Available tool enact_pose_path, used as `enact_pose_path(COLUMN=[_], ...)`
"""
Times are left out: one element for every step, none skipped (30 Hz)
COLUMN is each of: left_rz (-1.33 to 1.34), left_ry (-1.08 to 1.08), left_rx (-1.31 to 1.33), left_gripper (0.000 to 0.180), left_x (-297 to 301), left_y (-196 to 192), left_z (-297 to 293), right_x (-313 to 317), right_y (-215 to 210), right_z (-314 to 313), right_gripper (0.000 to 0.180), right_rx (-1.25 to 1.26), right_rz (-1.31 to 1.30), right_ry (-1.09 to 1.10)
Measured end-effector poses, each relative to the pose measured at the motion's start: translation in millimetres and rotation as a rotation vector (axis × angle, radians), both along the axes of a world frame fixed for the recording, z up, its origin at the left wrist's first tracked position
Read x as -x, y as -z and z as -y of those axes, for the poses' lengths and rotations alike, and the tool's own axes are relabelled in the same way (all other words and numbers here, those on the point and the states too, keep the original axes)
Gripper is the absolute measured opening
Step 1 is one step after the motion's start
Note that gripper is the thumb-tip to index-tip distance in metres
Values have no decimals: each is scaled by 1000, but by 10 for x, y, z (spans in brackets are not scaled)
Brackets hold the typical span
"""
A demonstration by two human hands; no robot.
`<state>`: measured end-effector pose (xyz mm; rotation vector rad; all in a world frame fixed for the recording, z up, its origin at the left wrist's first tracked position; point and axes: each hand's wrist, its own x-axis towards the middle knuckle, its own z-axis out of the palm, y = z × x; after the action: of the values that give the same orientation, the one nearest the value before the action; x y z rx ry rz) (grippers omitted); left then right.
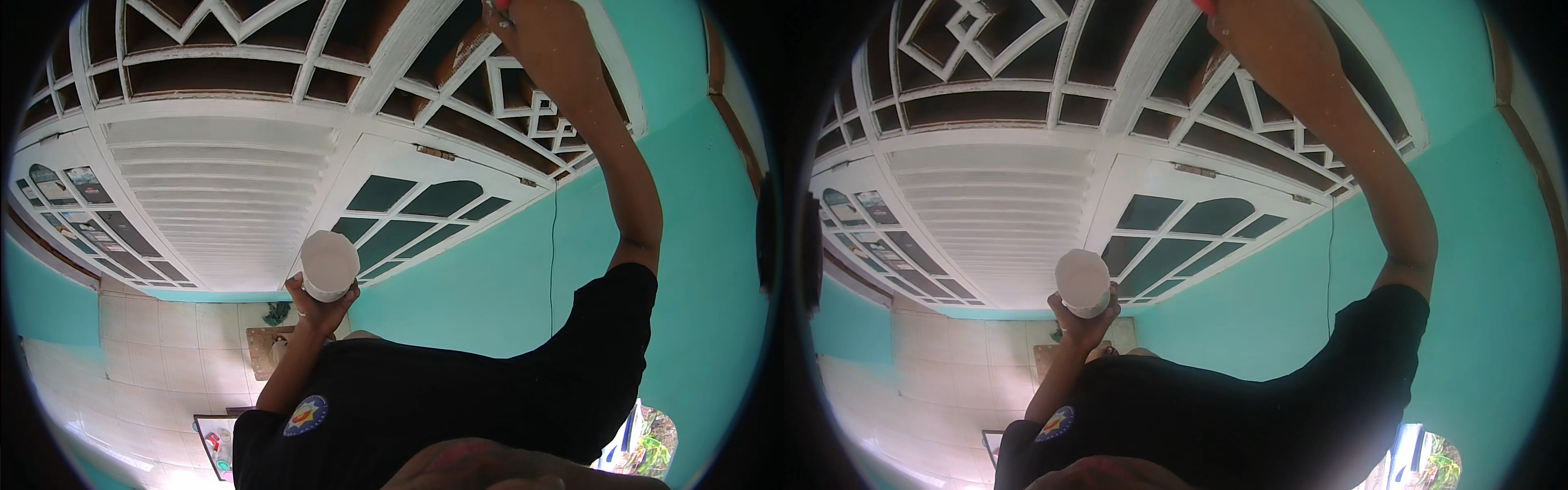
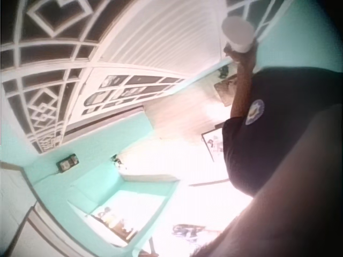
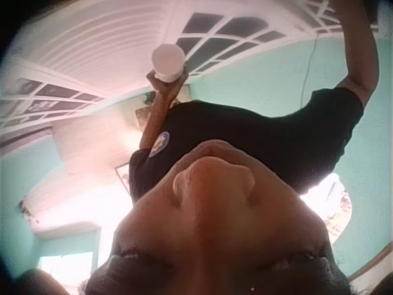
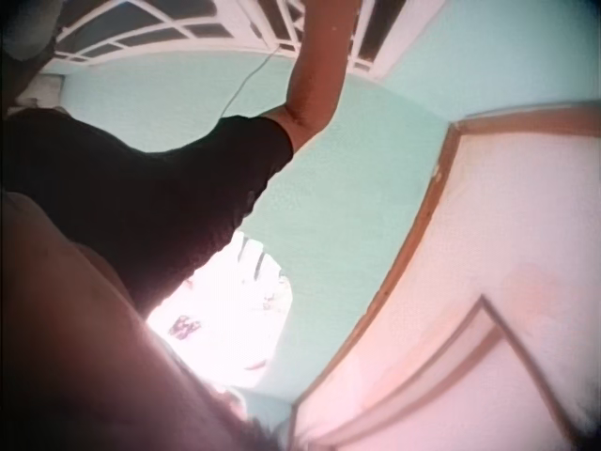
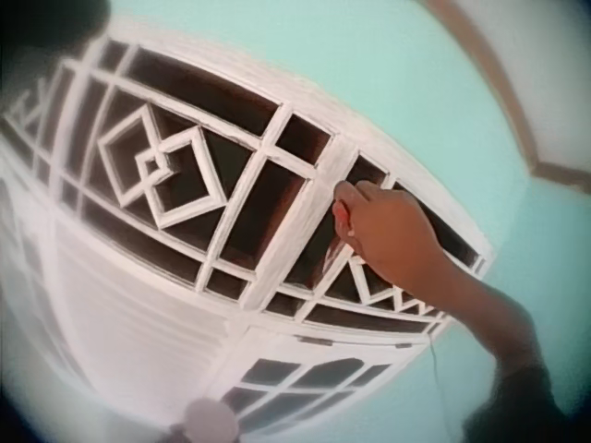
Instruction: The person paints a white decorative wooden door frame using a paintbrush and a small container of white paint. They repeatedly dip the brush into the container and apply paint to the intricate lattice patterns, occasionally wiping the surface with a cloth.
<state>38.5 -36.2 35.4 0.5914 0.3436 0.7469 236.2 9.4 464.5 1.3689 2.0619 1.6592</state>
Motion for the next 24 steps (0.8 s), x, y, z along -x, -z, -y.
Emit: enact_pose_path(left_rz=[-6,202,415,432,449,456,459,446,436,435,434,438,444,455,477,446,415,420,416,440,459,374,290,294], left_ry=[-15,52,118,130,142,134,128,108,84,104,123,140,152,161,162,160,159,147,143,134,132,108,84,78], left_rx=[12,299,579,574,568,570,574,595,618,590,562,548,534,535,533,522,512,521,530,552,571,438,305,314], left_gripper=[64,63,62,62,61,61,61,61,61,61,61,61,61,61,60,63,67,67,67,63,60,60,60,59], left_x=[4,-7,-13,9,38,39,54,72,81,89,92,100,98,88,64,53,48,46,48,56,70,54,19,15], left_y=[24,135,191,183,160,136,119,117,117,134,164,175,184,176,170,166,158,139,123,87,70,122,208,187], left_z=[-5,-39,-65,-75,-82,-121,-141,-136,-132,-127,-131,-125,-120,-105,-104,-102,-100,-86,-66,-68,-65,-50,-36,-54], right_x=[45,94,38,77,151,197,187,196,161,113,91,50,19,41,106,148,231,213,191,174,143,108,96,136], right_y=[134,304,482,603,715,742,686,547,361,258,292,358,412,474,541,571,433,312,212,151,171,218,254,251], right_z=[20,37,19,28,59,48,49,65,48,48,60,78,98,137,145,137,125,124,123,97,76,52,47,29], right_gripper=[17,16,22,22,22,21,19,18,18,17,15,14,12,11,10,9,22,22,22,22,22,23,23,18], right_rx=[53,107,212,316,420,517,460,338,237,142,218,294,370,439,506,573,570,453,340,227,336,445,553,541], right_rz=[56,113,152,46,-60,-162,-210,-153,-50,44,124,203,282,200,127,55,-53,-97,-41,14,-14,-44,-74,-99], right_ry=[41,82,134,200,266,322,248,212,165,133,151,168,186,192,189,186,353,185,216,246,255,264,272,248])
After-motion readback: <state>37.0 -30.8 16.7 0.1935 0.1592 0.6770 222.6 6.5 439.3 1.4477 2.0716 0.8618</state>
